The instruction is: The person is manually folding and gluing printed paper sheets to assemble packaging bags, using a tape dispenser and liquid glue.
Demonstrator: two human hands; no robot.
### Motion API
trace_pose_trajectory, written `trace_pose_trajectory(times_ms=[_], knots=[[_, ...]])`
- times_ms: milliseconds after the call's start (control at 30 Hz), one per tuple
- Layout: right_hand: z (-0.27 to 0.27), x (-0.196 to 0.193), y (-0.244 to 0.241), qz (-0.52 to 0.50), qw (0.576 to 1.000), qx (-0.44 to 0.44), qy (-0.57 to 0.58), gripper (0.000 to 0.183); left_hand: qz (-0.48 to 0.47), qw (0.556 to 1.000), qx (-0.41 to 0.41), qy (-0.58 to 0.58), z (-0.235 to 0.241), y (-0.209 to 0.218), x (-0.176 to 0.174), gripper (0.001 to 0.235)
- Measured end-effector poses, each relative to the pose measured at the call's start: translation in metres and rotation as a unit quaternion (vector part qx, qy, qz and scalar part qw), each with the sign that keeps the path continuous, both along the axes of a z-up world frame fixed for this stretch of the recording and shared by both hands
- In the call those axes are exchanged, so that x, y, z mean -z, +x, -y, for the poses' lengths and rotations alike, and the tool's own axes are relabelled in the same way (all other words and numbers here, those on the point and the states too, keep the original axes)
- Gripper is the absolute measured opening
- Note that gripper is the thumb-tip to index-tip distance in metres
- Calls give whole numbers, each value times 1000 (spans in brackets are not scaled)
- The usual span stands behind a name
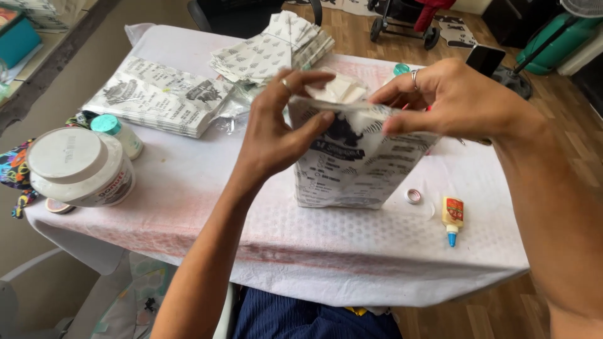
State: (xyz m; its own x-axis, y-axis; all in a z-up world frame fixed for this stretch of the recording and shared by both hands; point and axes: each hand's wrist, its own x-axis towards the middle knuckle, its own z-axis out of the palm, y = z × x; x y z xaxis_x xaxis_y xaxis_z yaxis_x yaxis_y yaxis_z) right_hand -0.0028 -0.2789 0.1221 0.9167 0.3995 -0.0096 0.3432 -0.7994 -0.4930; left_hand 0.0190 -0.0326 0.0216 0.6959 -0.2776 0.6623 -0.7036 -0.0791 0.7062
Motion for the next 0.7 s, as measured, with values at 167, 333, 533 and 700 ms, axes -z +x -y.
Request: trace_pose_trajectory(times_ms=[167,333,533,700], knots=[[-2,23,-25,180,983,-17,15,42,140,974,-43,172,22,-2,-34,60],[-4,40,-27,272,951,-23,144,20,41,990,21,132,30,3,-37,14],[62,33,0,266,953,-28,141,24,92,990,1,109,30,2,-35,10],[204,190,84,191,902,354,155,23,102,986,-31,124,33,3,-34,8]])
